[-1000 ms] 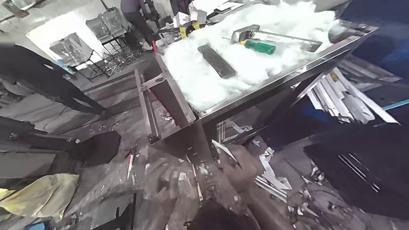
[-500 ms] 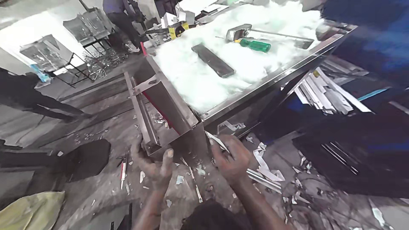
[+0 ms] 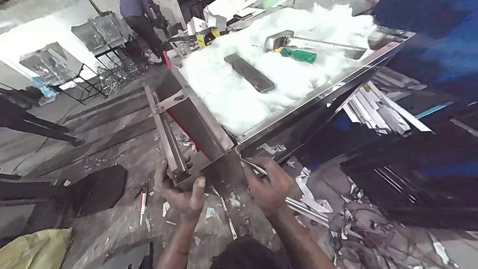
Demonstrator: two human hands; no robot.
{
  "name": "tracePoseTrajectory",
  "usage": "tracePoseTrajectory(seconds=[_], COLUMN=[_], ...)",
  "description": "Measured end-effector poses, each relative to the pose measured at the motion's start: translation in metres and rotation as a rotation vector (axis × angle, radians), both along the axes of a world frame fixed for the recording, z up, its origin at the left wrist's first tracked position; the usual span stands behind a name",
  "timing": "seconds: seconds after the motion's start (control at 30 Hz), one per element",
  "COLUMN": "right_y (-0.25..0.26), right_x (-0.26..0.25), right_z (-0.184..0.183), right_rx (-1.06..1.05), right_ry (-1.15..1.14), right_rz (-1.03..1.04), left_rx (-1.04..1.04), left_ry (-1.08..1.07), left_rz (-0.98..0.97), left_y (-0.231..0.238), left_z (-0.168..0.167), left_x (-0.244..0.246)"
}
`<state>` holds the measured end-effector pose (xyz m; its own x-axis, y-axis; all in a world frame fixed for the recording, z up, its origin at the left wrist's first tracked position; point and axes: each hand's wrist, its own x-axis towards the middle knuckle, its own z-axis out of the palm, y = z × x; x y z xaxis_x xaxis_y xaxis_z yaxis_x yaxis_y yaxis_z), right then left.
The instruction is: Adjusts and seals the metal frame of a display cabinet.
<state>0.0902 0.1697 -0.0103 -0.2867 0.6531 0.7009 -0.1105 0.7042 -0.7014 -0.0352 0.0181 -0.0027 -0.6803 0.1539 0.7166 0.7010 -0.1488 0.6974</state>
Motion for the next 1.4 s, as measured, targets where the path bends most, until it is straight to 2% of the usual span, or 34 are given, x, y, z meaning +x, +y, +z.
tracePoseTrajectory(seconds=[0.13,0.27,0.33,0.4,0.5,0.6,0.7,0.9,1.13,1.2,1.27,1.33,1.4], right_y=[0.001,-0.007,-0.013,-0.013,-0.013,-0.011,-0.010,-0.007,-0.012,-0.012,-0.007,0.000,0.004], right_x=[0.013,0.040,0.056,0.065,0.072,0.075,0.070,0.065,0.054,0.049,0.041,0.031,0.022], right_z=[-0.004,-0.008,-0.006,-0.002,0.000,0.000,0.001,-0.003,-0.005,-0.007,-0.006,-0.006,-0.004], right_rx=[-0.056,-0.289,-0.374,-0.381,-0.376,-0.415,-0.566,-0.575,-0.637,-0.544,-0.303,-0.110,-0.035], right_ry=[-0.069,-0.241,-0.290,-0.302,-0.259,-0.243,-0.104,-0.055,-0.012,-0.015,-0.017,0.022,0.053], right_rz=[0.029,0.107,0.160,0.238,0.349,0.375,0.430,0.444,0.441,0.354,0.185,0.059,0.037], left_rx=[-0.006,-0.080,-0.136,-0.296,-0.439,-0.322,-0.252,-0.318,-0.291,-0.279,-0.266,-0.293,-0.287], left_ry=[0.026,0.281,0.318,0.228,-0.069,-0.336,-0.509,-0.450,-0.517,-0.562,-0.547,-0.424,-0.275], left_rz=[0.057,0.215,0.054,-0.135,-0.397,-0.517,-0.594,-0.579,-0.591,-0.582,-0.546,-0.413,-0.307], left_y=[0.000,-0.027,-0.041,-0.030,0.001,0.017,0.021,0.023,0.031,0.030,0.025,0.012,-0.001], left_z=[-0.002,0.012,0.021,0.029,0.020,0.007,0.000,0.003,-0.003,-0.007,-0.012,-0.014,-0.014], left_x=[0.000,0.017,0.038,0.056,0.065,0.068,0.068,0.067,0.067,0.064,0.063,0.065,0.065])
